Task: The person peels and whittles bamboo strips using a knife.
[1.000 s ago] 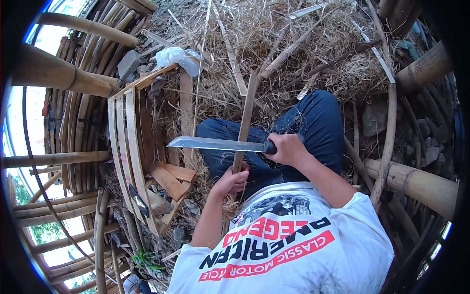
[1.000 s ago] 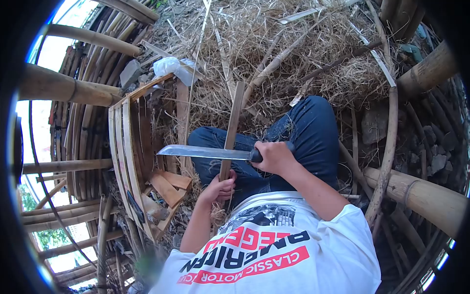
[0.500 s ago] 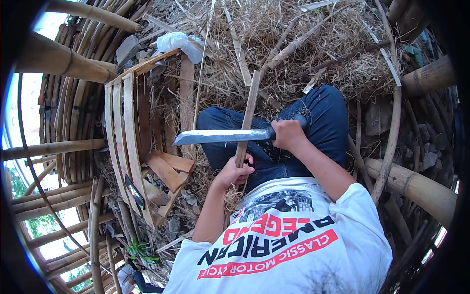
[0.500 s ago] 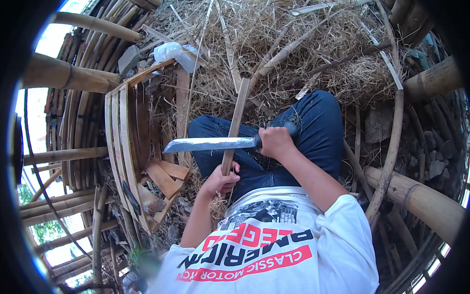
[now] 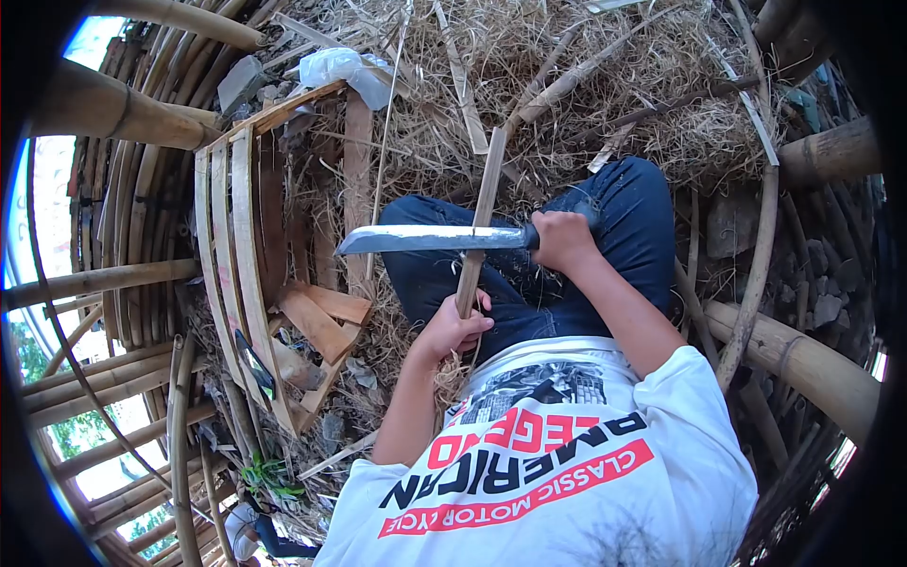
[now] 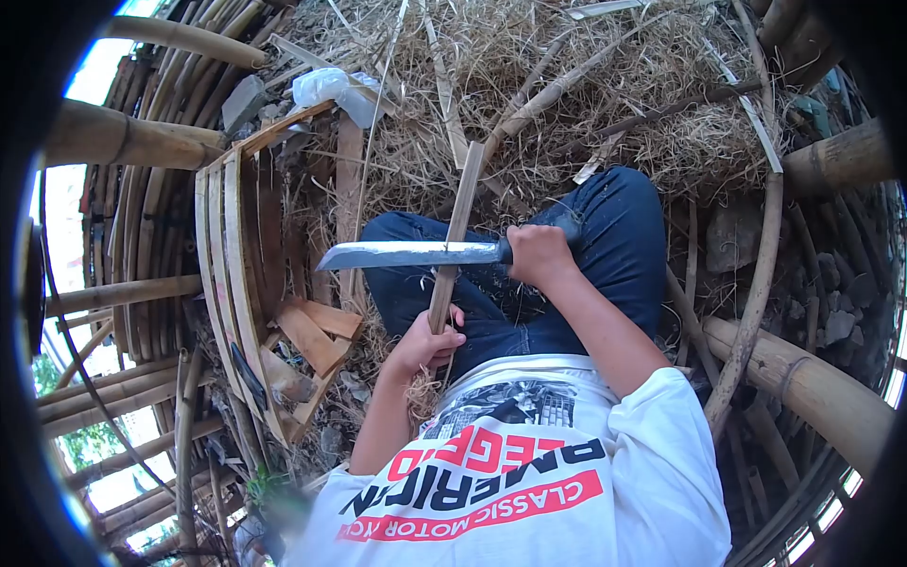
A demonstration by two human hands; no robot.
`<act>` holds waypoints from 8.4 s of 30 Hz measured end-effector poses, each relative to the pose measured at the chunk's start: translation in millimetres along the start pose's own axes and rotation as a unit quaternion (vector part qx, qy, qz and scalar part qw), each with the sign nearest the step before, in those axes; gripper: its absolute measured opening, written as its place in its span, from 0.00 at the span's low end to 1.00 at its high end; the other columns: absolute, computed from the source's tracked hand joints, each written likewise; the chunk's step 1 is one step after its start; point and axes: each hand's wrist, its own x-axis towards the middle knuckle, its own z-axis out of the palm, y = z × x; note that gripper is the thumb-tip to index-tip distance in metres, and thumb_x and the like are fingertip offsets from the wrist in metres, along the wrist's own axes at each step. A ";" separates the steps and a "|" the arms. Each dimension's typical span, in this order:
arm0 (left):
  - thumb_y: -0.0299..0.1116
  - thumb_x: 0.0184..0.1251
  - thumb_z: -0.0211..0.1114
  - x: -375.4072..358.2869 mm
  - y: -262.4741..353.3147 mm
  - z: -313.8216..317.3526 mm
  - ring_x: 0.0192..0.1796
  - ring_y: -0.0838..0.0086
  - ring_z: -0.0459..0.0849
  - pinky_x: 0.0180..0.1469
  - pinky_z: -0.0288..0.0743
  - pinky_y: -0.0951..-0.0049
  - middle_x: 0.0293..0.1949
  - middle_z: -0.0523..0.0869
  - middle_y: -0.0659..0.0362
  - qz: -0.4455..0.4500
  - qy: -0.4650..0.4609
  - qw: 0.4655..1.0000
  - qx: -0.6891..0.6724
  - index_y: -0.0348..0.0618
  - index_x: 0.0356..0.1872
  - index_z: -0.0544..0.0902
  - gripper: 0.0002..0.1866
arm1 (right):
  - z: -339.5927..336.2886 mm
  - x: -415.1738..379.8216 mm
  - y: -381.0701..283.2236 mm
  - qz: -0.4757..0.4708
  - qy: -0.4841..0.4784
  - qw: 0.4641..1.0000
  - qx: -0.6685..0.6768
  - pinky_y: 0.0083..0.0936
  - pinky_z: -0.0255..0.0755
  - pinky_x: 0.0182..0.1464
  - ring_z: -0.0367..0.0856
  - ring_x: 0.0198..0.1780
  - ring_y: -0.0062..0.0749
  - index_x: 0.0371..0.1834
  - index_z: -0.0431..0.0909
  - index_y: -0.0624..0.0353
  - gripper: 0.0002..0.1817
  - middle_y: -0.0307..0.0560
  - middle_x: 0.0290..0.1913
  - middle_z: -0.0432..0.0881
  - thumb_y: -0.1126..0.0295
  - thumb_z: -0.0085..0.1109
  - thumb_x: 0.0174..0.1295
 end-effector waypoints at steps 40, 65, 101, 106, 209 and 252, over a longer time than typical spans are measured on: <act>0.19 0.62 0.65 -9.5 -5.2 5.2 0.14 0.89 0.57 0.15 0.46 0.80 0.18 0.64 0.73 -0.013 0.016 1.000 -0.010 0.46 0.42 0.69 0.14 | -28.8 57.1 30.9 0.037 0.040 0.998 -0.021 0.40 0.80 0.43 0.86 0.37 0.48 0.31 0.82 0.57 0.13 0.54 0.33 0.85 0.64 0.67 0.43; 0.17 0.59 0.65 -16.6 -8.0 29.1 0.14 0.89 0.62 0.16 0.53 0.82 0.16 0.64 0.74 0.013 0.073 0.994 0.077 0.42 0.42 0.70 0.15 | -29.3 72.5 49.9 0.051 0.025 0.998 -0.017 0.40 0.80 0.46 0.86 0.41 0.46 0.33 0.84 0.54 0.13 0.52 0.36 0.86 0.63 0.67 0.42; 0.32 0.63 0.70 33.6 48.7 56.0 0.16 0.87 0.62 0.16 0.53 0.81 0.20 0.67 0.70 0.084 -0.069 0.994 0.021 0.46 0.41 0.67 0.18 | -105.2 -107.9 63.6 0.241 0.281 0.765 0.527 0.16 0.65 0.18 0.72 0.17 0.17 0.34 0.76 0.62 0.06 0.35 0.20 0.75 0.72 0.63 0.62; 0.41 0.70 0.64 52.0 37.7 44.0 0.15 0.87 0.57 0.16 0.48 0.82 0.17 0.62 0.71 0.049 -0.096 0.994 -0.015 0.48 0.33 0.67 0.15 | -94.1 -108.3 40.7 0.201 0.278 0.769 0.539 0.20 0.66 0.19 0.72 0.17 0.21 0.35 0.73 0.62 0.09 0.38 0.23 0.75 0.72 0.64 0.60; 0.37 0.55 0.77 13.7 7.2 51.1 0.14 0.81 0.73 0.16 0.65 0.77 0.15 0.75 0.65 0.046 0.073 0.953 0.291 0.43 0.23 0.73 0.18 | -95.0 6.5 105.5 0.226 -0.040 0.973 -0.005 0.42 0.78 0.51 0.85 0.45 0.54 0.36 0.84 0.64 0.17 0.61 0.40 0.85 0.64 0.62 0.45; 0.40 0.61 0.73 14.6 -0.7 45.0 0.10 0.82 0.66 0.13 0.56 0.77 0.14 0.72 0.68 0.038 0.074 0.951 0.299 0.46 0.22 0.70 0.20 | -89.5 -27.1 112.0 0.302 0.152 0.934 0.119 0.45 0.77 0.50 0.84 0.46 0.53 0.35 0.85 0.58 0.17 0.61 0.39 0.85 0.57 0.62 0.48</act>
